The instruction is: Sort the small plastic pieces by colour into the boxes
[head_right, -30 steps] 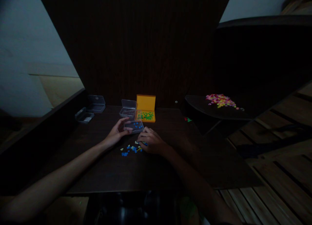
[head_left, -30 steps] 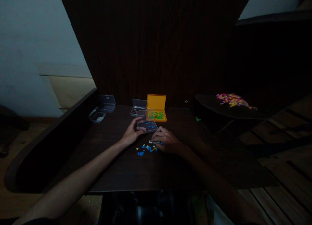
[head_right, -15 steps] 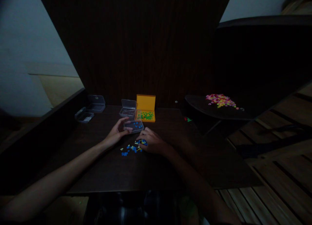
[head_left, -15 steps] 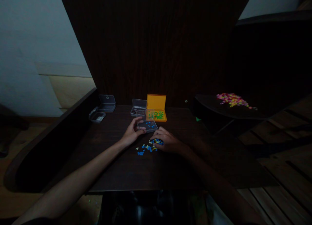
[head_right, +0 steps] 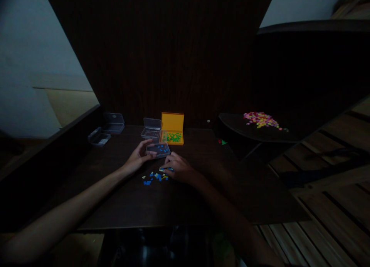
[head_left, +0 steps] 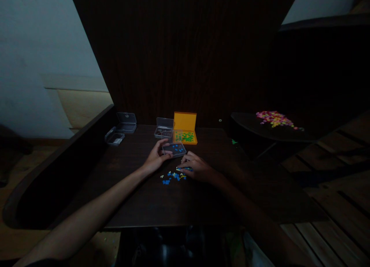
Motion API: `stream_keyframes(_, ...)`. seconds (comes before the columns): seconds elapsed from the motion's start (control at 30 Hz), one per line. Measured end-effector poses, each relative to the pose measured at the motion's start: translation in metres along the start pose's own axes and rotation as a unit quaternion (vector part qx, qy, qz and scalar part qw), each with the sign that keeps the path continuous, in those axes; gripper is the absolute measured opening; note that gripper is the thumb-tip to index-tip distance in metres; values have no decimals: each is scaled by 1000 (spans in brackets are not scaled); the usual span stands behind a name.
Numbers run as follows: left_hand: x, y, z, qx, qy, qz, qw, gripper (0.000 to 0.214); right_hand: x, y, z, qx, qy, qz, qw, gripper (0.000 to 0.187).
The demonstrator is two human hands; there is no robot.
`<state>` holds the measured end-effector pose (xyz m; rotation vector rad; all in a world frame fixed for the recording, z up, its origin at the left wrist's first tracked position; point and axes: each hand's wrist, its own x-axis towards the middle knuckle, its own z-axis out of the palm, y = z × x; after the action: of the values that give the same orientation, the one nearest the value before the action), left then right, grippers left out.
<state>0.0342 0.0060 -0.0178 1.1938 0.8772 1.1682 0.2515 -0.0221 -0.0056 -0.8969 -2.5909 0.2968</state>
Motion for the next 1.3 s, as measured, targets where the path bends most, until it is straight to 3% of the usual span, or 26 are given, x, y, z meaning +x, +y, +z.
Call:
stream_keyframes(0.37,0,0,0,1,1,-6,1000,67,1,-4,1,-27,16,7,999,16)
stream_keyframes(0.73,1,-1,-1,8,-4,1,1000,67,3,-8,0,3,-12,102,995,29)
stream_keyframes(1.0,0,1,1,9,4,-5,1000,67,3,-8,-1,31,-12,90,995,14)
stream_keyframes(1.3,-1,3,2,5,7,-12,1000,67,4,-10,-4,3,-23,75,997,16)
